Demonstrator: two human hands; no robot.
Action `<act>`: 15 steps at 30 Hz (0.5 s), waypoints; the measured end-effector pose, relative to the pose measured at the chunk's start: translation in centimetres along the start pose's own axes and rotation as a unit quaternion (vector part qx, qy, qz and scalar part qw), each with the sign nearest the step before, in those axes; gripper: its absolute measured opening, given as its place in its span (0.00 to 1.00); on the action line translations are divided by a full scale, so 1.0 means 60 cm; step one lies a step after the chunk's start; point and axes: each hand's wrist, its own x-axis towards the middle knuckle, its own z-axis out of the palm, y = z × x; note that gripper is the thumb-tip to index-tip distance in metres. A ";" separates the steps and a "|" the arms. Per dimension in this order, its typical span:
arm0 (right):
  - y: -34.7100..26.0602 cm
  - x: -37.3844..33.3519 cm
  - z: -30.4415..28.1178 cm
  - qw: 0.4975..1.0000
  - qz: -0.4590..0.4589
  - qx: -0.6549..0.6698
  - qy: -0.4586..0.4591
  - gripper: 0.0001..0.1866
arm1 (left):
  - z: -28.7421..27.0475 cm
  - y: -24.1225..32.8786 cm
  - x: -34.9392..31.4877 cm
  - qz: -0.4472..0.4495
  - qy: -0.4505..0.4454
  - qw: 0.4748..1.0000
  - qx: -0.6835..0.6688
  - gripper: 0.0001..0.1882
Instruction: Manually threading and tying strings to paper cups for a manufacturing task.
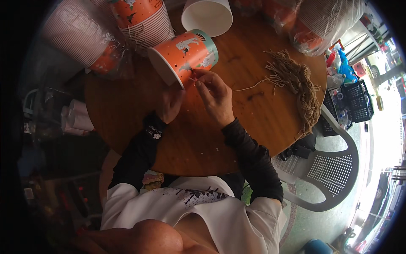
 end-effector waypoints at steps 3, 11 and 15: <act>0.001 -0.002 0.004 1.000 -0.026 -0.004 0.016 0.04 | 0.004 -0.006 -0.001 -0.003 0.020 1.000 -0.020 0.14; -0.017 0.000 -0.002 0.998 -0.027 -0.027 0.050 0.04 | 0.006 -0.044 -0.007 0.044 -0.077 0.976 0.198 0.16; -0.019 -0.007 -0.007 0.997 0.031 0.066 0.018 0.04 | 0.018 -0.035 0.000 0.021 -0.034 0.948 0.314 0.28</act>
